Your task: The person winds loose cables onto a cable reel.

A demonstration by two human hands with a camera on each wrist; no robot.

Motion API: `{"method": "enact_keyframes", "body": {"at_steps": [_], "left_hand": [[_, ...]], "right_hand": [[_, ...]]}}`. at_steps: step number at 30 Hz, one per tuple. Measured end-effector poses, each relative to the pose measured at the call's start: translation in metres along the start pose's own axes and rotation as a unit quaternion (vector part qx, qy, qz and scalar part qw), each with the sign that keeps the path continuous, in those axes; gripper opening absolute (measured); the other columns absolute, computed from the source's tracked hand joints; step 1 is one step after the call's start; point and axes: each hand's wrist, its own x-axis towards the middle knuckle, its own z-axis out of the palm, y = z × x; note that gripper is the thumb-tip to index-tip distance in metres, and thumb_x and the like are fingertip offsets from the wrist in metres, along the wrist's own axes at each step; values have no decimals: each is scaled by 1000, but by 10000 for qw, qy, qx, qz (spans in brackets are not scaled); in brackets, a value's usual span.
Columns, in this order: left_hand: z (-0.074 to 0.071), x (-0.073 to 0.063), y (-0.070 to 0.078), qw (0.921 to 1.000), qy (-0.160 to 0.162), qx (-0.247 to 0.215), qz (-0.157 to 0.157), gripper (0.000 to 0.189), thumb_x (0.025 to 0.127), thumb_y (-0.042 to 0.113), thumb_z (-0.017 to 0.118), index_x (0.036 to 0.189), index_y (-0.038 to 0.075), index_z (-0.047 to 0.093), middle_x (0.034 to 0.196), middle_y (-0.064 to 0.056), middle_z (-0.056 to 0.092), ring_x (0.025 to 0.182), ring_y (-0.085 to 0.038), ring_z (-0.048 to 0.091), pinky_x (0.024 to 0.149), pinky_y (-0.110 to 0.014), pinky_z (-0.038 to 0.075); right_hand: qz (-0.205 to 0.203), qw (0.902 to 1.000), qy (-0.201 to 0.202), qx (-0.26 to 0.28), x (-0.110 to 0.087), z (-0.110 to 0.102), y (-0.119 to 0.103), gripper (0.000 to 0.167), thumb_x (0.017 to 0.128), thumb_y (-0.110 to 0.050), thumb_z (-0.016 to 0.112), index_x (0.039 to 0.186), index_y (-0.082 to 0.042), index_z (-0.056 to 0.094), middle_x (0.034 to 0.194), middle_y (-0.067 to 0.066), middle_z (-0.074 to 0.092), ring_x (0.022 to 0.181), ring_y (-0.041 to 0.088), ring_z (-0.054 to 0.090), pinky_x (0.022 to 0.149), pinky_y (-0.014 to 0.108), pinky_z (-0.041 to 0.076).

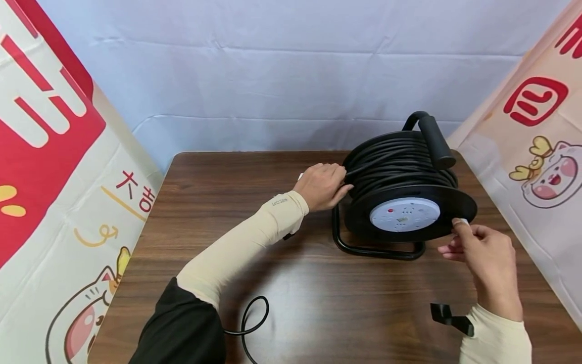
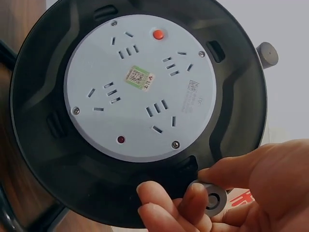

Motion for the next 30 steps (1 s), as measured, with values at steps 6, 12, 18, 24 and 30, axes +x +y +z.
{"method": "enact_keyframes", "body": {"at_steps": [6,12,18,24,30], "left_hand": [[-2,5,3,9999,-21,-147,-52,25,105,30,47,100,9,59,82,-1,59,65,-14,55,58,-30,44],[-5,10,5,9997,-34,-215,-118,23,105,27,45,100,9,59,83,-1,60,66,-15,55,61,-30,44],[-7,14,6,9993,38,-329,-162,21,104,24,44,99,9,57,84,-1,59,66,-15,54,61,-30,42],[-8,17,7,9995,-17,-284,-134,21,103,24,44,99,9,59,86,-2,59,69,-15,56,62,-30,43],[-11,19,8,9997,-200,-145,-25,25,104,26,43,103,9,61,93,-3,62,76,-17,61,67,-30,46]], "right_hand": [[-62,9999,-71,-107,2,3,3,48,106,-37,50,99,8,60,66,-3,65,57,12,72,57,24,58],[-79,9997,-154,-179,3,6,5,49,106,-38,48,100,10,59,67,-2,66,58,13,72,58,26,58],[45,9995,-188,-242,2,7,6,51,107,-40,47,103,10,58,68,-2,65,59,13,72,59,25,58],[102,9989,-230,-407,1,9,10,52,107,-41,46,106,10,57,70,-2,67,61,13,73,59,26,58],[88,9980,-102,-621,-3,10,11,53,107,-40,46,111,12,57,70,0,67,58,11,71,57,25,58]]}}
